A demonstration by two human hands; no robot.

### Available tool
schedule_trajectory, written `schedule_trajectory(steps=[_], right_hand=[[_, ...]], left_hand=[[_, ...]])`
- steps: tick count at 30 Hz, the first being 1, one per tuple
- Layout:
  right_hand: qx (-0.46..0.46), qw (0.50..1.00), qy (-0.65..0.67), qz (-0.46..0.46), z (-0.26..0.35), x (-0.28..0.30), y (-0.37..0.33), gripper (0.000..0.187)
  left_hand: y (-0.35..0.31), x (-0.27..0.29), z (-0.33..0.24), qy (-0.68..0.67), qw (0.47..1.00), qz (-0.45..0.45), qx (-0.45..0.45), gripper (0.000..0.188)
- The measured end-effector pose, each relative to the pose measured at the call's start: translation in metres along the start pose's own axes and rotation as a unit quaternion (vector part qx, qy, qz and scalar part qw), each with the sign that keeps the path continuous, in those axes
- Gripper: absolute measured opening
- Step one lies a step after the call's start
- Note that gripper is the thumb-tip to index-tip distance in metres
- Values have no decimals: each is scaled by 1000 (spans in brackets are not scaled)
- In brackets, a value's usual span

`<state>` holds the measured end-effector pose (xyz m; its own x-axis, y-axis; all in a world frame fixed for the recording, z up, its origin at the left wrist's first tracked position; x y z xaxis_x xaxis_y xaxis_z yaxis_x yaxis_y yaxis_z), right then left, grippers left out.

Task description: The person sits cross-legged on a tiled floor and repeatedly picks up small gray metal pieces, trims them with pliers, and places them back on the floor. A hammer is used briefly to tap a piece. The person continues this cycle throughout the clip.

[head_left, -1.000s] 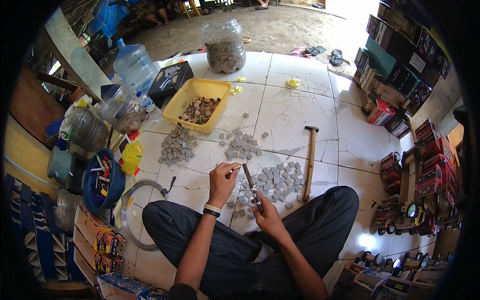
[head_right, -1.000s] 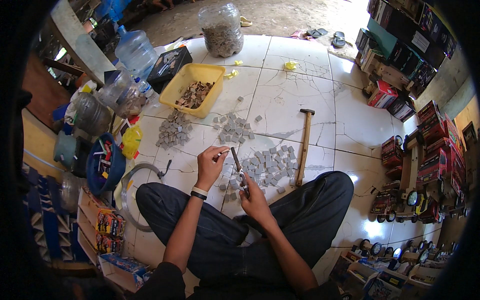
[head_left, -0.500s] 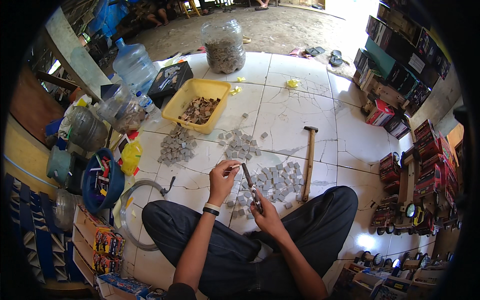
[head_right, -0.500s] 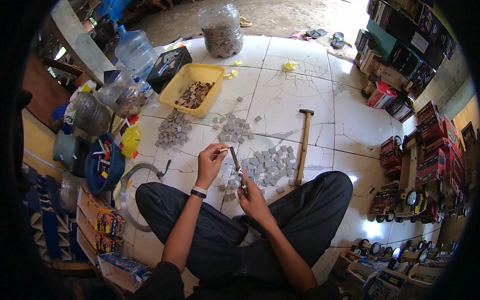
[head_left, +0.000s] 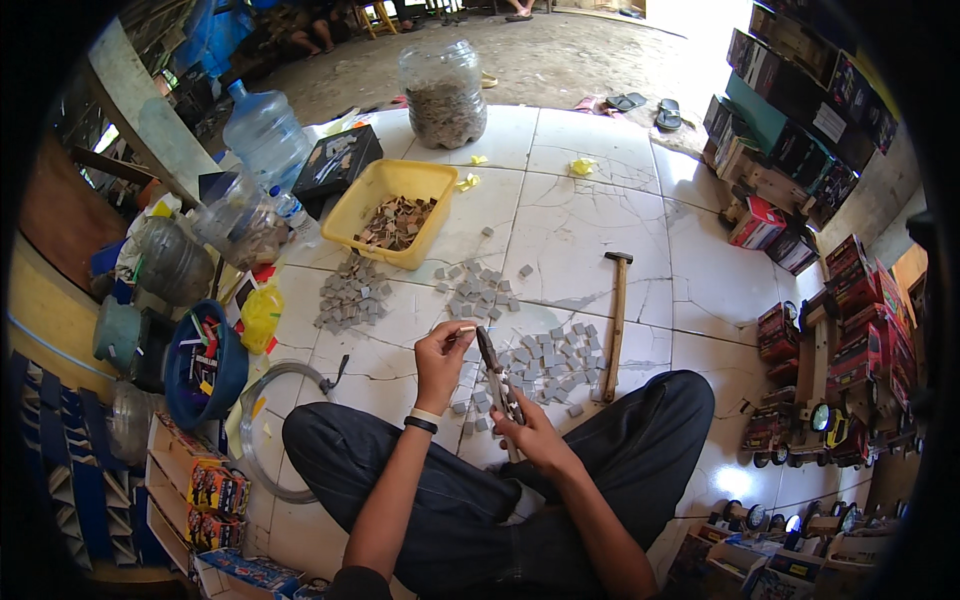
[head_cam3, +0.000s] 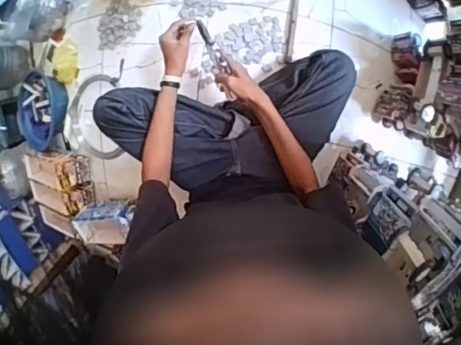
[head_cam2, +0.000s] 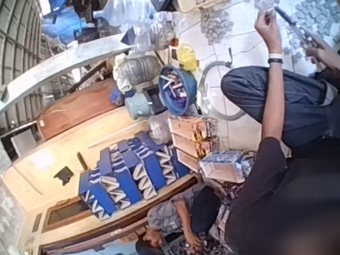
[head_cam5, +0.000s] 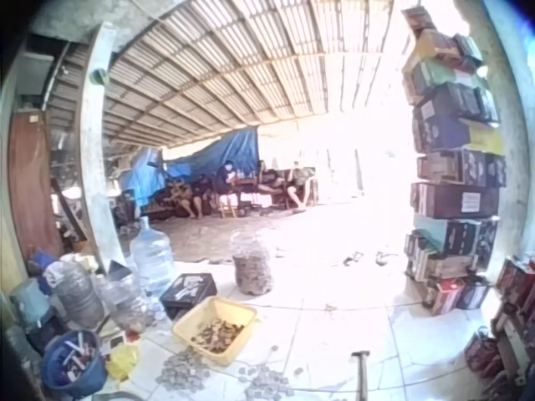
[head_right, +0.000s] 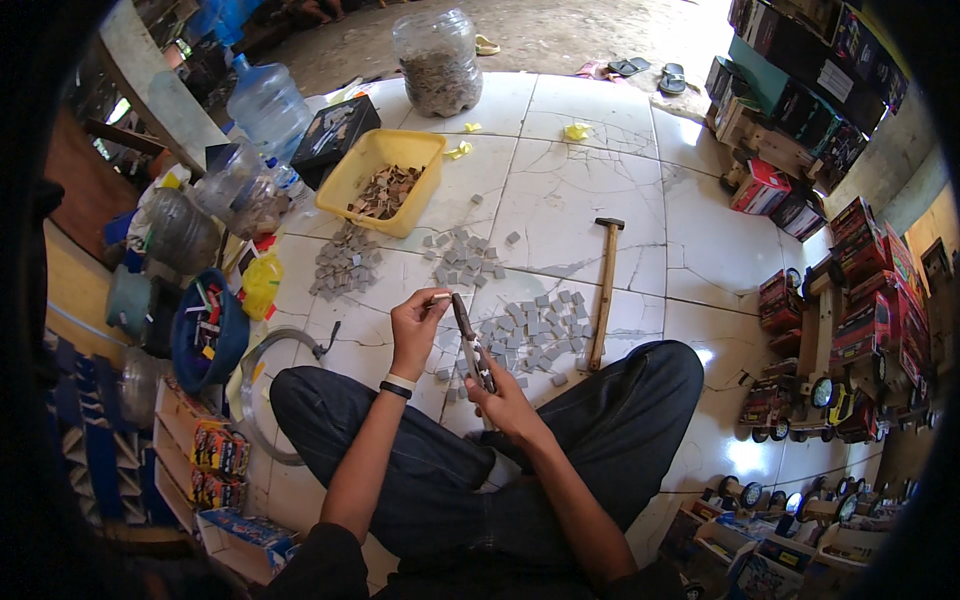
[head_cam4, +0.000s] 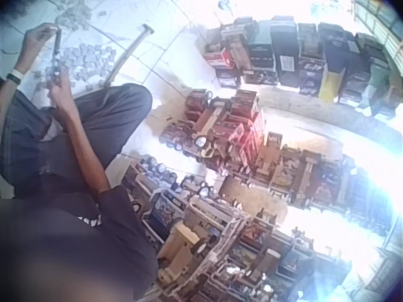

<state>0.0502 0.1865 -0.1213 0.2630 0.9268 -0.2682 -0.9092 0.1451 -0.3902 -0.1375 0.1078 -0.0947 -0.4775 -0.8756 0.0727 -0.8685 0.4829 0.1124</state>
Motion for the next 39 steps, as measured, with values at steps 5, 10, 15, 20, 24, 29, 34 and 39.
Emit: schedule_trajectory(steps=[5,10,15,20,24,29,34,39], right_hand=[[143,970,-181,-77,29,-18,-7,79],[123,839,-497,-183,33,-23,-15,96],[167,871,-426,-179,29,-17,-11,89],[200,917,-316,-140,26,-4,-8,81],[192,929,-290,-128,29,4,-10,77],[181,936,-288,-89,32,5,-9,74],[189,939,-280,-58,31,2,-7,74],[203,933,-291,-68,33,1,-8,76]], left_hand=[[-6,3,-15,-9,997,-28,-67,14],[-12,2,-28,106,989,-40,-95,12],[-5,3,-20,136,988,-10,-73,12],[2,12,-1,46,999,17,24,19],[1,19,4,-29,993,24,109,24],[4,27,-2,-30,992,29,120,25],[4,28,-5,-23,992,46,113,25],[3,27,-5,-7,990,75,117,27]])
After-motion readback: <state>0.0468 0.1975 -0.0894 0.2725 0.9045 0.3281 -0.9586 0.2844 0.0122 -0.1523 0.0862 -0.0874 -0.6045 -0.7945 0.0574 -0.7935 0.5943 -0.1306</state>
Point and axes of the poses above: each hand's wrist, its own y-axis towards the middle knuckle, its own x-axis out of the back of the hand, z = x × y, the point moved 6 cm from there along y, towards the middle knuckle, and after that the axes turned 3 degrees about z, right-handed, at the moved point
